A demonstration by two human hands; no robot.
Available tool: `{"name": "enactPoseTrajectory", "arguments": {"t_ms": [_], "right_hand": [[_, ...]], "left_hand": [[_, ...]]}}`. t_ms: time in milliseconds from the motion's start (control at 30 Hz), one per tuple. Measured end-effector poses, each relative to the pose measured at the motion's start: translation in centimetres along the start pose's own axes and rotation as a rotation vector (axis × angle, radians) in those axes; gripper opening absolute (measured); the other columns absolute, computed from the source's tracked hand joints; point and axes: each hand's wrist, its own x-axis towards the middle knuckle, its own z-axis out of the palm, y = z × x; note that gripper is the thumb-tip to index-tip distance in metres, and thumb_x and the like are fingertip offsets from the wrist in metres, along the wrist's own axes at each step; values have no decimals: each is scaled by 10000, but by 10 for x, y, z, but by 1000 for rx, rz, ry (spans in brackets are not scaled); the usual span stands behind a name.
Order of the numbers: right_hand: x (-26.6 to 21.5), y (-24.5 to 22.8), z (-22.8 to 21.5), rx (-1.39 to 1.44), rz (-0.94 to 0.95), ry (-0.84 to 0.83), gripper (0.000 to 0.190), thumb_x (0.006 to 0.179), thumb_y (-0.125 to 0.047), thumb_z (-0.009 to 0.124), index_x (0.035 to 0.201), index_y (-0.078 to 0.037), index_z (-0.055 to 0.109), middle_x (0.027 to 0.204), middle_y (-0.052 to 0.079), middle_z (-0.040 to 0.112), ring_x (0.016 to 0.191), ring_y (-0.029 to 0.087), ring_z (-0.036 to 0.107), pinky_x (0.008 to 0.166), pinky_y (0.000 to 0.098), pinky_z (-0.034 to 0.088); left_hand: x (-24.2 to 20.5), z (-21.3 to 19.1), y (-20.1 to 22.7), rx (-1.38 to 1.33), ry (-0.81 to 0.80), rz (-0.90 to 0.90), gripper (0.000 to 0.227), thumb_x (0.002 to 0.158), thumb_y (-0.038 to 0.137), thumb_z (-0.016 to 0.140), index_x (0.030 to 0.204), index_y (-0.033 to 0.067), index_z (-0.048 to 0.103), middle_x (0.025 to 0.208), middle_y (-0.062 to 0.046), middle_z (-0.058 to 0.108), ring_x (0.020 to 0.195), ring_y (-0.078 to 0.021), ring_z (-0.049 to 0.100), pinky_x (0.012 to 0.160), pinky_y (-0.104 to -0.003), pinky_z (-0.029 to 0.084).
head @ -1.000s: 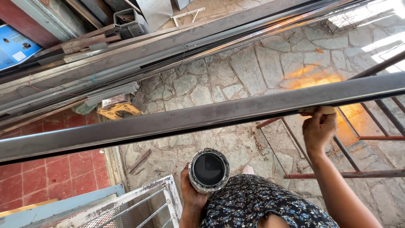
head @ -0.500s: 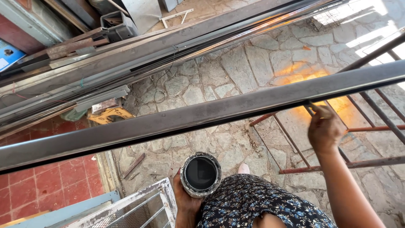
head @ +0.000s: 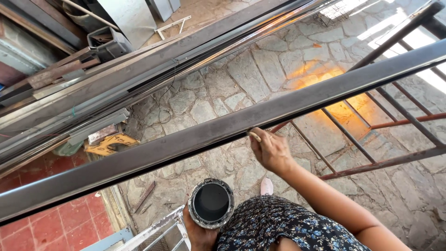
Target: Applying black paint to a long metal profile using a handheld paintbrush.
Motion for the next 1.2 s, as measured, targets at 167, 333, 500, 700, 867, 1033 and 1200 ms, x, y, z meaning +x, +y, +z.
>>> {"name": "enactPoseTrajectory", "arguments": {"t_ms": [167, 333, 500, 700, 867, 1033, 1200], "right_hand": [[-5, -31, 6, 370, -33, 262, 234, 1083, -200, 446, 1155, -20, 576, 943, 48, 700, 402, 101, 462, 336, 272, 323], [-12, -2, 2, 592, 144, 258, 204, 1089, -152, 474, 1182, -39, 616, 875, 22, 711, 482, 36, 512, 363, 172, 445], [-26, 81, -32, 330, 271, 316, 184, 1108, -91, 465, 1132, -21, 634, 991, 99, 701, 690, 146, 624, 560, 242, 531], [-35, 134, -68, -218, 196, 398, 229, 1177, -187, 517, 1084, -2, 616, 883, 67, 697, 609, 143, 581, 423, 280, 409], [-24, 78, -59, -468, 319, -120, 443, 1097, -484, 394, 1427, -227, 539, 1129, 102, 736, 662, 194, 737, 511, 341, 597], [-9, 13, -22, -367, 52, -471, 537, 1061, -444, 318, 1513, -167, 403, 1345, -15, 657, 1267, 240, 576, 784, 381, 659], [11, -63, 13, -311, -28, -695, 642, 1055, -467, 305, 1589, -127, 202, 1400, 57, 578, 1276, 281, 514, 797, 391, 645]], "left_hand": [[6, 0, -1, 7, 81, 24, 632, 897, 474, 515, 1347, 37, 595, 1267, -188, 638, 1194, -382, 578, 1002, -529, 481], [-5, 20, 3, 51, 110, 40, 638, 927, 490, 486, 1367, 37, 574, 1300, -217, 606, 1212, -411, 561, 982, -539, 484], [13, -2, -9, 40, -77, 77, 663, 888, 486, 552, 1338, 0, 585, 1268, -252, 625, 1177, -435, 583, 941, -547, 513], [12, -4, -15, 24, -147, 103, 680, 878, 486, 574, 1342, -10, 585, 1266, -265, 627, 1168, -444, 592, 905, -538, 541], [9, -16, -11, -71, -330, 92, 777, 842, 530, 672, 1392, -4, 546, 1306, -266, 603, 1181, -438, 594, 899, -523, 579], [3, -39, 6, -47, -138, 139, 724, 856, 529, 593, 1366, 16, 565, 1293, -256, 603, 1180, -444, 579, 919, -552, 537], [3, -71, 29, -135, -211, 148, 860, 789, 584, 682, 1428, 39, 497, 1355, -261, 548, 1222, -450, 548, 957, -566, 529]]}}
